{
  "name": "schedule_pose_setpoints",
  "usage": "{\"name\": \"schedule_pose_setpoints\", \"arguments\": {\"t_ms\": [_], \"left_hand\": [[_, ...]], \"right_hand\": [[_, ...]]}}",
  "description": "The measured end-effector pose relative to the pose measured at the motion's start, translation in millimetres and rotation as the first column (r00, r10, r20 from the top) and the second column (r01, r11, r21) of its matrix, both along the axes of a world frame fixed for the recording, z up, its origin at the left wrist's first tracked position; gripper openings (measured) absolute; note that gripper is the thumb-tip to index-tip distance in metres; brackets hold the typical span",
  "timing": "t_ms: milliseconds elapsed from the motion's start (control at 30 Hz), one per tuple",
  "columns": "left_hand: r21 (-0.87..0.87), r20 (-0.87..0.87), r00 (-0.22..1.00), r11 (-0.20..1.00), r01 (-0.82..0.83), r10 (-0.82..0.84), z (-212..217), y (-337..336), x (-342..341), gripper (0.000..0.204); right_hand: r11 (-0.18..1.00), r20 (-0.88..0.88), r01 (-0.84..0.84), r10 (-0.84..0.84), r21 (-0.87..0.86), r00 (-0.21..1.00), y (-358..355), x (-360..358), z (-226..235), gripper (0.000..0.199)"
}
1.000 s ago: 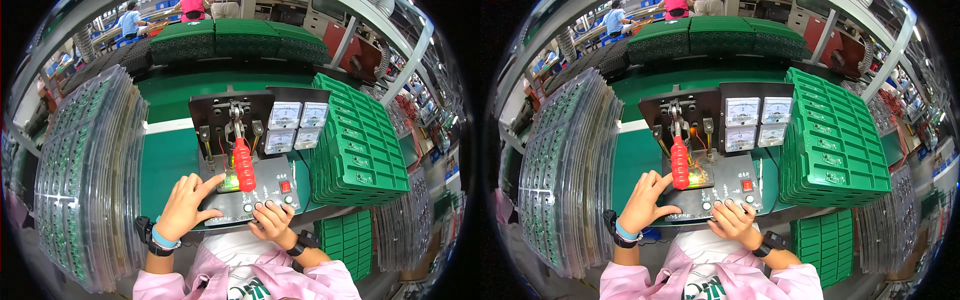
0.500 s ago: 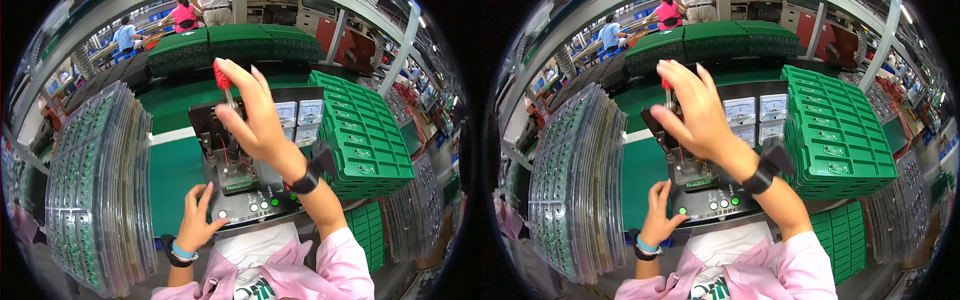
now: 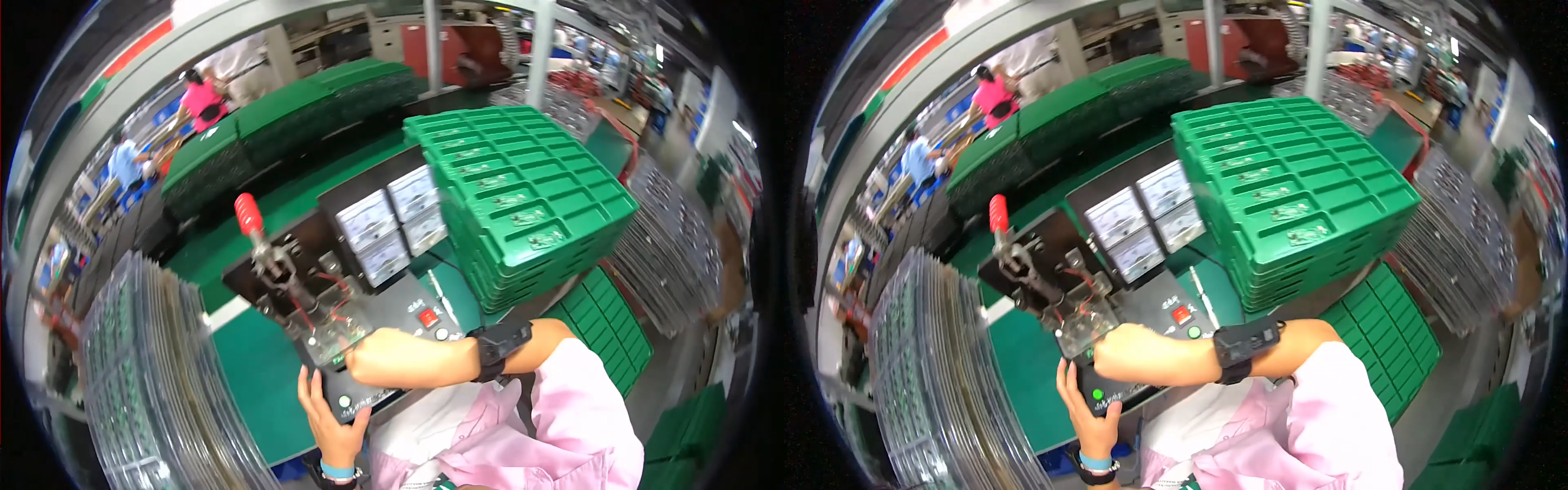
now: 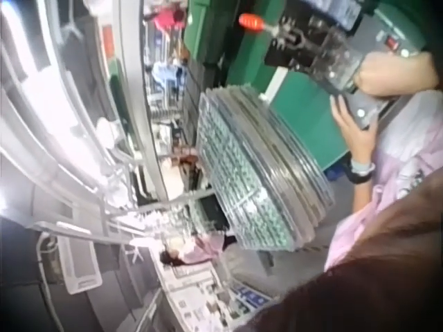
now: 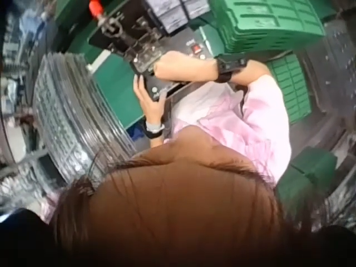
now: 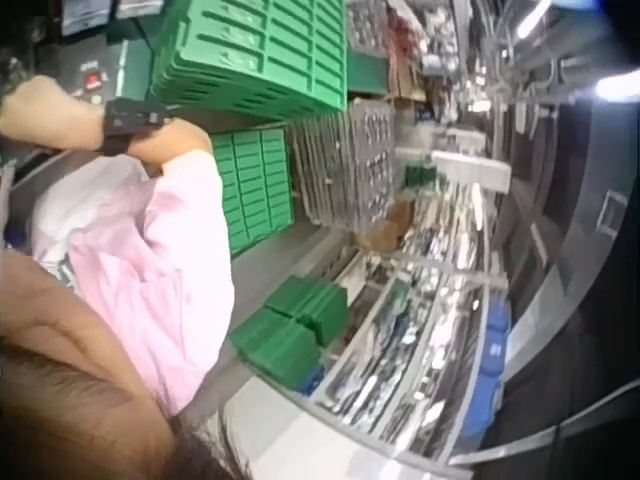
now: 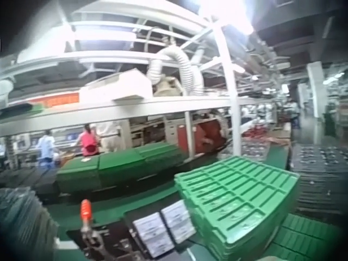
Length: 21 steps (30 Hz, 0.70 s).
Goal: The person picks up a circuit board from a pile, places it onto a testing machine, and pulls down a red lever. After pressing buttons on the machine, the person lifts the lever, removes the circuit board, and places it into a green tray.
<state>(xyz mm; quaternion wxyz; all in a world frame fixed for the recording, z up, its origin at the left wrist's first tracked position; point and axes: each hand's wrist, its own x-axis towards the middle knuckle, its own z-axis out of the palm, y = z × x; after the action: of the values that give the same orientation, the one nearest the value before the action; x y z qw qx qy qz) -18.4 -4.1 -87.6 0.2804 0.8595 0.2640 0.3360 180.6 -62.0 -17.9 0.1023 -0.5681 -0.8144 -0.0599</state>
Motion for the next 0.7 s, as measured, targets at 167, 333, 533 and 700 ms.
{"name": "schedule_pose_setpoints", "arguments": {"t_ms": [167,333,533,700], "left_hand": [[0.071,0.157,0.987,0.997,-0.044,0.033,5.0,-4.6,8.0,0.076],[0.133,0.056,0.996,0.988,-0.072,0.065,6.4,-6.8,-0.8,0.075],[0.200,0.095,0.995,0.980,-0.009,-0.010,-5.7,11.1,0.1,0.085],[0.016,-0.004,0.999,0.999,-0.035,0.035,-6.8,1.3,-5.8,0.085]], "right_hand": [[0.980,0.095,-0.072,0.055,0.186,0.994,-3.7,0.8,5.0,0.024],[0.932,-0.237,-0.024,0.117,0.362,0.964,-46.1,17.0,31.3,0.018],[0.891,-0.326,0.250,-0.124,0.379,0.937,-73.1,107.1,112.2,0.015],[0.717,-0.325,0.478,-0.355,0.508,0.877,-17.9,243.7,129.4,0.013]]}}
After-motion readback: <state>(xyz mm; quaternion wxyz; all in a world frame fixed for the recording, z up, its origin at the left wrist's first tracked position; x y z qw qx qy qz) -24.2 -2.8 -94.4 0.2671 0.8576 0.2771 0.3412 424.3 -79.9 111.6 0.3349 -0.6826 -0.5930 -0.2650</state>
